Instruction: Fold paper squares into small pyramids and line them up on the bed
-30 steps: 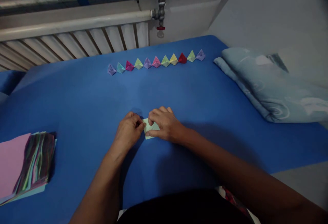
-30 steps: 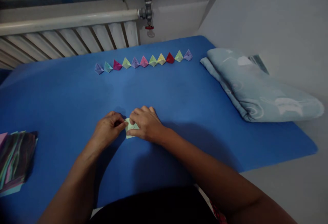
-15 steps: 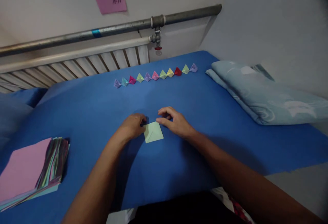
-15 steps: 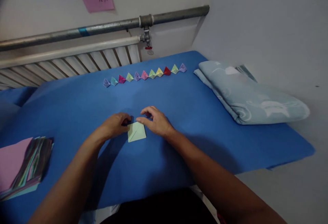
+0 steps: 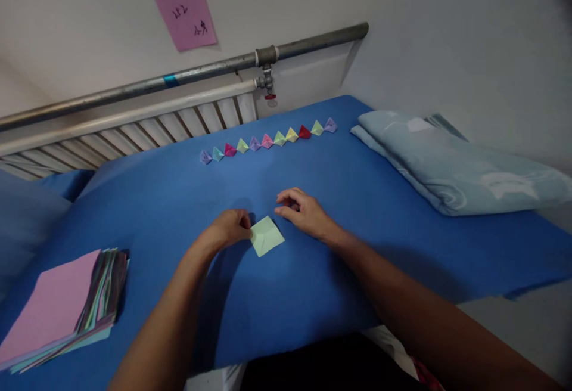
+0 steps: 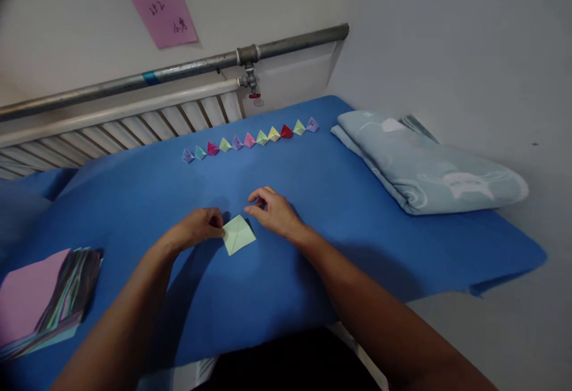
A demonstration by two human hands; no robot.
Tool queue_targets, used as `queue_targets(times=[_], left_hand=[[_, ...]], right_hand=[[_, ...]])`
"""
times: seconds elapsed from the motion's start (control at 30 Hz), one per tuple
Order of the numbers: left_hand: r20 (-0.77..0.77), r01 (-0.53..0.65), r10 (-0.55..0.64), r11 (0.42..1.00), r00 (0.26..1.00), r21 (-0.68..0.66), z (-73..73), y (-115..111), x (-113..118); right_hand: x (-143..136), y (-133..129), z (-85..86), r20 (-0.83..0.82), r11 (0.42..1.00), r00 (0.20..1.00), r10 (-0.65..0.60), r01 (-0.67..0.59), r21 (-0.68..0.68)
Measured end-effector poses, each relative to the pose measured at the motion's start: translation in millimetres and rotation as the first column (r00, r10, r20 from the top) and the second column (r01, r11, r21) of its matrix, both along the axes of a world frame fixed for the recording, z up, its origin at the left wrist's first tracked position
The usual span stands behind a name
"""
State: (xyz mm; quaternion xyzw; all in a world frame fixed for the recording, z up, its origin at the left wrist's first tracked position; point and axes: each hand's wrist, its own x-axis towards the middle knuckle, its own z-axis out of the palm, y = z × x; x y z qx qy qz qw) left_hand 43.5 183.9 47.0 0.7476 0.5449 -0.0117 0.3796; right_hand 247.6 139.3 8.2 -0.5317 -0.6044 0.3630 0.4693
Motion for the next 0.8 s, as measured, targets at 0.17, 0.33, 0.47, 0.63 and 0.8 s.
queue_targets(times=[0.17, 0.33, 0.47, 0.63, 0.8], left_hand=[[0.435, -0.182, 0.231, 0.972, 0.87, -0.152, -9.8, -3, -10], [0.76, -0.33, 0.508, 0.857, 0.406, -0.397, -19.1, -10, 4], [0.807, -0.345, 0.513, 0.844, 0.294, -0.411, -26.3, -18, 19], [0.803, -0.329, 0.522, 0.841, 0.287, -0.429, -34.2, -24, 26], [0.814, -0.301, 0.467, 0.877, 0.346, -0.375, -30.5, -18, 18]], right_hand=[[-4, 2, 1.0, -0.365, 0.966, 0.923, -0.122, 0.026, -0.259], [-26, -2, 4.2, -0.476, 0.953, 0.876, -0.073, -0.08, -0.293], [-40, -5, 9.3, -0.486, 0.96, 0.858, -0.166, 0.026, -0.28], [-40, 0, 7.0, -0.482, 0.941, 0.838, -0.255, 0.101, -0.323], [-34, 0, 4.2, -0.374, 0.949, 0.915, -0.152, 0.029, -0.314]])
